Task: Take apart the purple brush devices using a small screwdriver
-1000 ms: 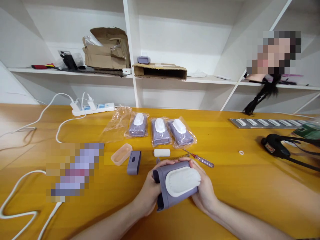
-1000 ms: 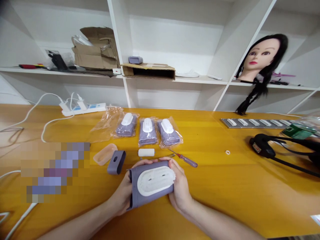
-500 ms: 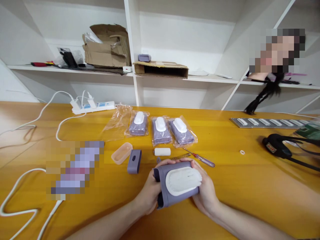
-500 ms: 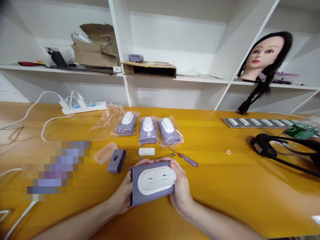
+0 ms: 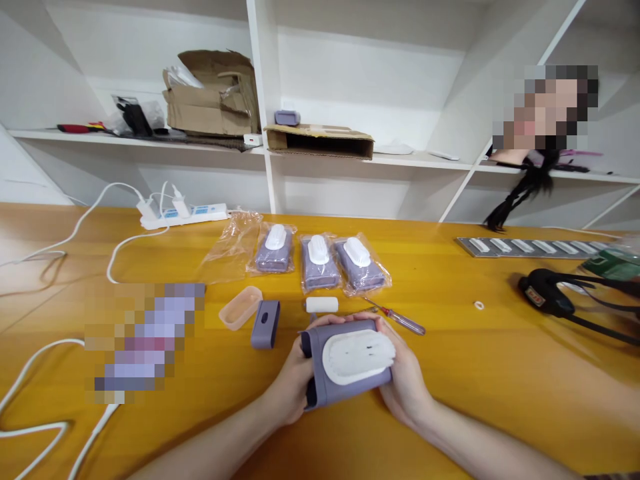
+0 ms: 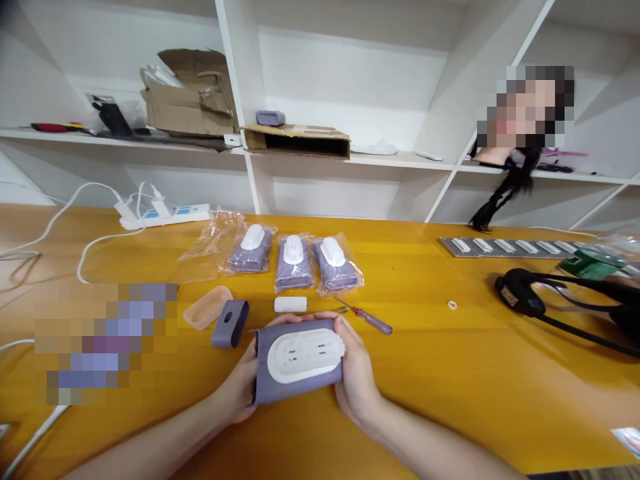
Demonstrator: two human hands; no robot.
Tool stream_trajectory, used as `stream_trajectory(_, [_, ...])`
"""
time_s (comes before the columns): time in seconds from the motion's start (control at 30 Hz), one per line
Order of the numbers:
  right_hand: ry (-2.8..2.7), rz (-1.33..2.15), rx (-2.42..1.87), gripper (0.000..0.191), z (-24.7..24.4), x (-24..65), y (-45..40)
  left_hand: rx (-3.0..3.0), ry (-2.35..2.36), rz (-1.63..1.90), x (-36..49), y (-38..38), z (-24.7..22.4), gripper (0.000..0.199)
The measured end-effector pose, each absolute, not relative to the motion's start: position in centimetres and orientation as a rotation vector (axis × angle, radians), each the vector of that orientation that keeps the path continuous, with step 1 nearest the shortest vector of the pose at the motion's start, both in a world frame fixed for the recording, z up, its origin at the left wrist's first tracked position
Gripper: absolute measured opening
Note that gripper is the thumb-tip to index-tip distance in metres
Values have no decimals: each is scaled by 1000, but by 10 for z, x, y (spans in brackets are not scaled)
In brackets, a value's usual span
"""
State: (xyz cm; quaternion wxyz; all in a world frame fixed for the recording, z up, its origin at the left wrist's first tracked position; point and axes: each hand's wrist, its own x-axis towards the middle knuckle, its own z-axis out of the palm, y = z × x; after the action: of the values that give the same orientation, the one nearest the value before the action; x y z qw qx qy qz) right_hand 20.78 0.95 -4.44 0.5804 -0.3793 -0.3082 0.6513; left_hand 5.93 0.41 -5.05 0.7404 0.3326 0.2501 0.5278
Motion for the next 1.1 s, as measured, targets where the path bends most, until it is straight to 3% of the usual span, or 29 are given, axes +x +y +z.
stream_trajectory(0.37, [-761, 1726, -872, 28, -37, 214, 13, 656, 619, 1081, 46, 14, -44, 51])
stream_trajectory(0.8, [-787, 1570, -903, 18, -44, 208, 8, 724, 566, 1068, 49, 10, -45, 39])
stream_trajectory(1.1, [-748, 1493, -931, 25, -42, 205, 4, 668, 549, 1091, 57, 0, -47, 32])
